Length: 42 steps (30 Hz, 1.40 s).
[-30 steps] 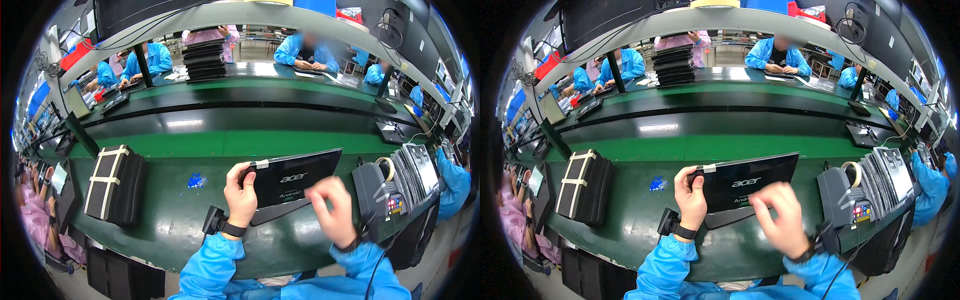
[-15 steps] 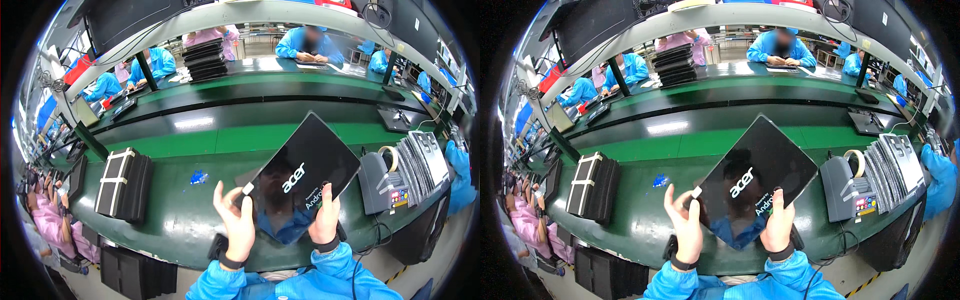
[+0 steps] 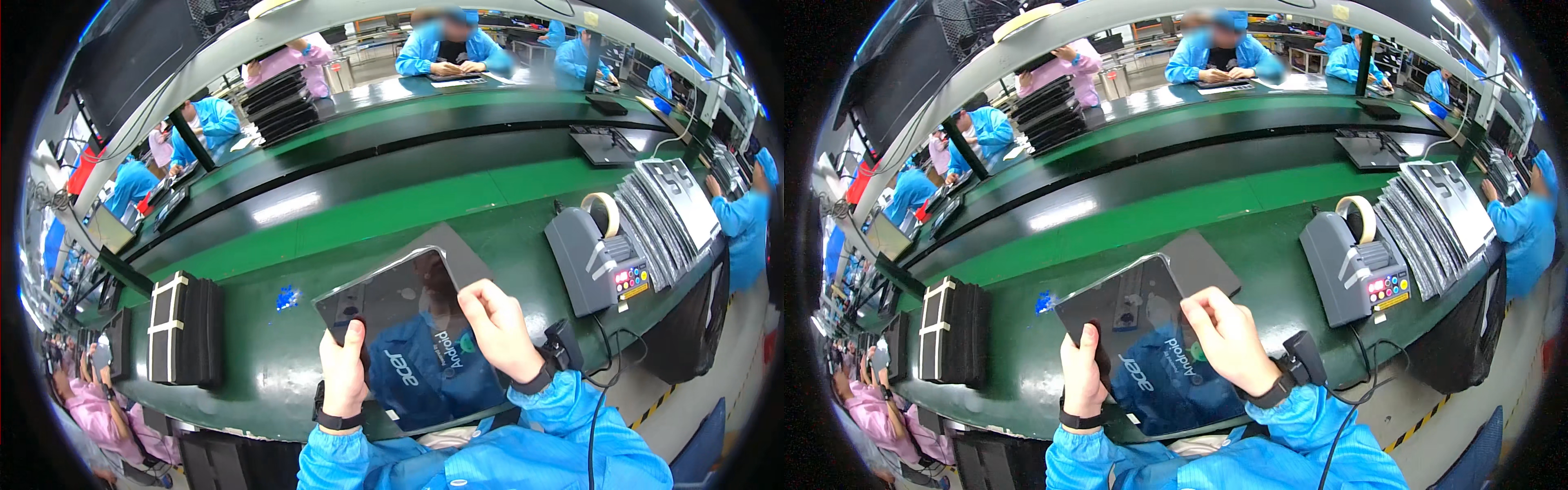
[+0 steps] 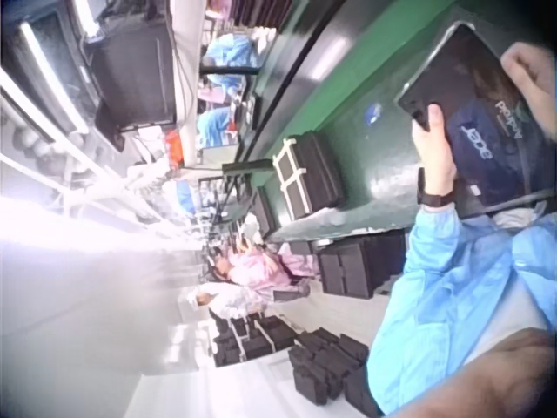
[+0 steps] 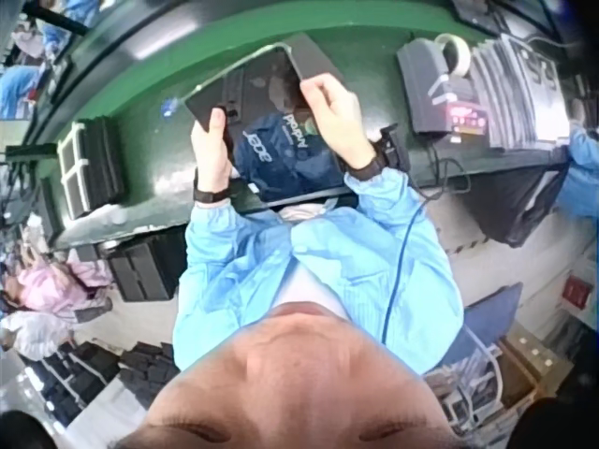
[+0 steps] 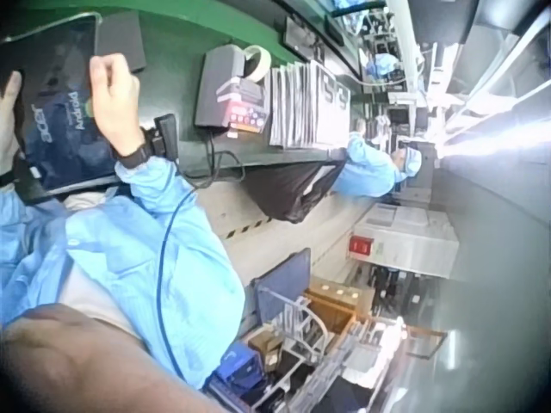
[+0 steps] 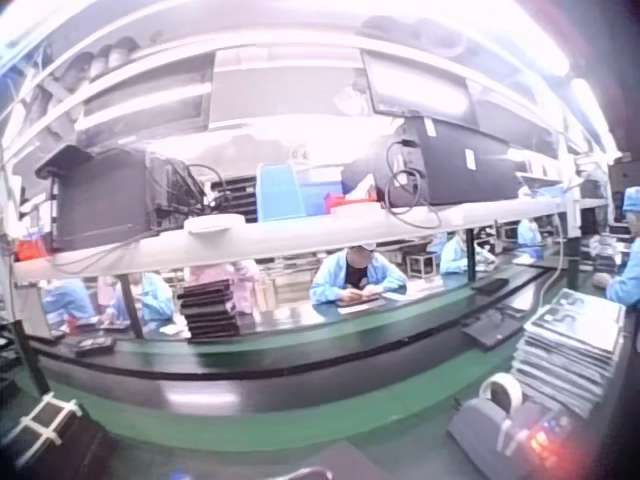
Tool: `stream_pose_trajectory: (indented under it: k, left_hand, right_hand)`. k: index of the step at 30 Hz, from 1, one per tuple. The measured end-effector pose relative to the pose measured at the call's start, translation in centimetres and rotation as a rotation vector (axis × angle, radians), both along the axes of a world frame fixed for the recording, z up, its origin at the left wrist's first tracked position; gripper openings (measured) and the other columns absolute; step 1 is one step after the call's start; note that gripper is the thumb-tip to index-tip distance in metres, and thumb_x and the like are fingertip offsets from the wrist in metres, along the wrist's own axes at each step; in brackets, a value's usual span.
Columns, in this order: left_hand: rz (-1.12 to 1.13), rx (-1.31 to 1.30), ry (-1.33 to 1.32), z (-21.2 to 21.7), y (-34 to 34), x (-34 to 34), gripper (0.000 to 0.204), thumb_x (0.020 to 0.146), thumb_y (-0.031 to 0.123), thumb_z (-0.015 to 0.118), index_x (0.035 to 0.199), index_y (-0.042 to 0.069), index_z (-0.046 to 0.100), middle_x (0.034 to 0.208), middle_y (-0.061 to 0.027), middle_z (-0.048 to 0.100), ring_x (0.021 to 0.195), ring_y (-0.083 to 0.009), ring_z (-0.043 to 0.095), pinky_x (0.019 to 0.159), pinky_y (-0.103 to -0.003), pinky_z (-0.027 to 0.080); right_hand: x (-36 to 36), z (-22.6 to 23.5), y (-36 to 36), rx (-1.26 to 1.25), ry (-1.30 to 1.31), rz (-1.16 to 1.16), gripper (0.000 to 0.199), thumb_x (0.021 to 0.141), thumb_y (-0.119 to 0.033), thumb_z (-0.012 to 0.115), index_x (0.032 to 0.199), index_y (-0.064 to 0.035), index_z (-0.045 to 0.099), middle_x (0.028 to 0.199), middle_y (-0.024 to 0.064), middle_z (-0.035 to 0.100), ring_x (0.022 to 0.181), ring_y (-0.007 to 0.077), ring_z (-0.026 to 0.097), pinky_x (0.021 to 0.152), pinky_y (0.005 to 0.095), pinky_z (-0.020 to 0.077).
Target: Assembling or cleaning electronic tablets on a production line.
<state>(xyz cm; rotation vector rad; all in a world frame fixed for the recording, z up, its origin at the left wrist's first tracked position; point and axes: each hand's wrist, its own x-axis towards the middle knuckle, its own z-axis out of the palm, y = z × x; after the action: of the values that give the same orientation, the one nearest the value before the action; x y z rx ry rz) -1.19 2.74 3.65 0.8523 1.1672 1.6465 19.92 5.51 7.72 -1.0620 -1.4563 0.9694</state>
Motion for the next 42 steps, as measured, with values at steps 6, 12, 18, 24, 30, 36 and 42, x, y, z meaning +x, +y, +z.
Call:
stream_pose_trajectory:
  k: [6, 12, 18, 24, 30, 36, 42]
  left_hand:
    - [0.023, -0.059, -0.017, 0.0, -0.9, 0.2, 0.02, 0.089, 0.024, 0.065, 0.094, 0.006, 0.058, 0.072, 0.0071, 0.05, 0.057, -0.0031, 0.039, 0.049, -0.021, 0.03]
    - [0.024, -0.032, -0.013, -0.6, -1.2, -0.1, 0.026, 0.087, 0.027, 0.067, 0.099, 0.005, 0.058, 0.083, 0.0046, 0.055, 0.067, -0.0051, 0.045, 0.059, -0.021, 0.037]
    - [-0.023, -0.055, -0.044, -1.2, -1.7, -0.6, 0.027, 0.087, 0.026, 0.067, 0.101, 0.005, 0.058, 0.084, 0.0042, 0.056, 0.07, -0.0058, 0.047, 0.062, -0.022, 0.039]
    - [-0.03, -0.06, -0.102, -1.3, -2.1, -0.6, 0.03, 0.089, 0.035, 0.064, 0.099, 0.008, 0.058, 0.081, 0.0033, 0.057, 0.065, -0.0068, 0.052, 0.058, -0.022, 0.043]
    - [0.039, -0.155, -0.247, -1.7, -1.2, -0.6, 0.018, 0.09, 0.028, 0.063, 0.098, 0.013, 0.056, 0.073, 0.0079, 0.05, 0.053, -0.0036, 0.042, 0.045, -0.019, 0.034]
    - [0.074, 0.043, -0.209, 1.1, -0.8, 0.0, 0.024, 0.094, 0.027, 0.057, 0.108, 0.007, 0.055, 0.097, 0.0045, 0.057, 0.087, -0.0053, 0.051, 0.075, -0.018, 0.04]
    - [0.052, -0.102, -0.162, -1.5, -1.5, -1.7, 0.022, 0.09, 0.029, 0.062, 0.102, 0.012, 0.055, 0.072, 0.0063, 0.051, 0.053, -0.0041, 0.044, 0.045, -0.02, 0.036]
  right_hand:
    - [1.1, 0.8, 1.1, 0.201, -0.426, 0.022, 0.018, 0.093, -0.016, 0.054, 0.084, -0.0009, 0.056, 0.064, 0.0124, 0.059, 0.054, 0.0217, 0.057, 0.053, 0.03, 0.0451]
    - [0.5, 1.1, 1.0, 0.128, -0.261, 0.094, 0.019, 0.092, -0.019, 0.056, 0.085, -0.0017, 0.055, 0.065, 0.0139, 0.058, 0.058, 0.0276, 0.059, 0.055, 0.0349, 0.0453]
    - [0.4, -0.5, 1.7, 0.085, -0.155, 0.145, 0.021, 0.095, -0.018, 0.052, 0.082, -0.0014, 0.054, 0.062, 0.0024, 0.054, 0.056, 0.0086, 0.048, 0.05, 0.0279, 0.0386]
    - [-1.5, -2.9, 1.1, -0.491, 0.45, 0.592, 0.029, 0.098, -0.017, 0.046, 0.116, 0.0014, 0.057, 0.106, 0.0031, 0.063, 0.094, 0.0085, 0.054, 0.084, 0.0258, 0.045]
    - [0.6, -2.6, -0.4, -0.148, -0.492, 0.197, 0.024, 0.094, -0.021, 0.054, 0.094, 0.0018, 0.06, 0.075, 0.0134, 0.065, 0.069, 0.018, 0.062, 0.064, 0.0347, 0.0483]
    - [12.0, -5.3, -4.8, 0.123, 0.222, -0.917, 0.017, 0.097, -0.023, 0.049, 0.089, -0.0079, 0.047, 0.075, -0.0045, 0.041, 0.059, 0.0029, 0.034, 0.051, 0.0203, 0.032]
    - [16.8, -6.3, -4.8, -0.133, 0.517, -0.799, 0.019, 0.095, -0.026, 0.053, 0.092, -0.0071, 0.055, 0.07, 0.0008, 0.055, 0.051, 0.0045, 0.044, 0.043, 0.0183, 0.0335]
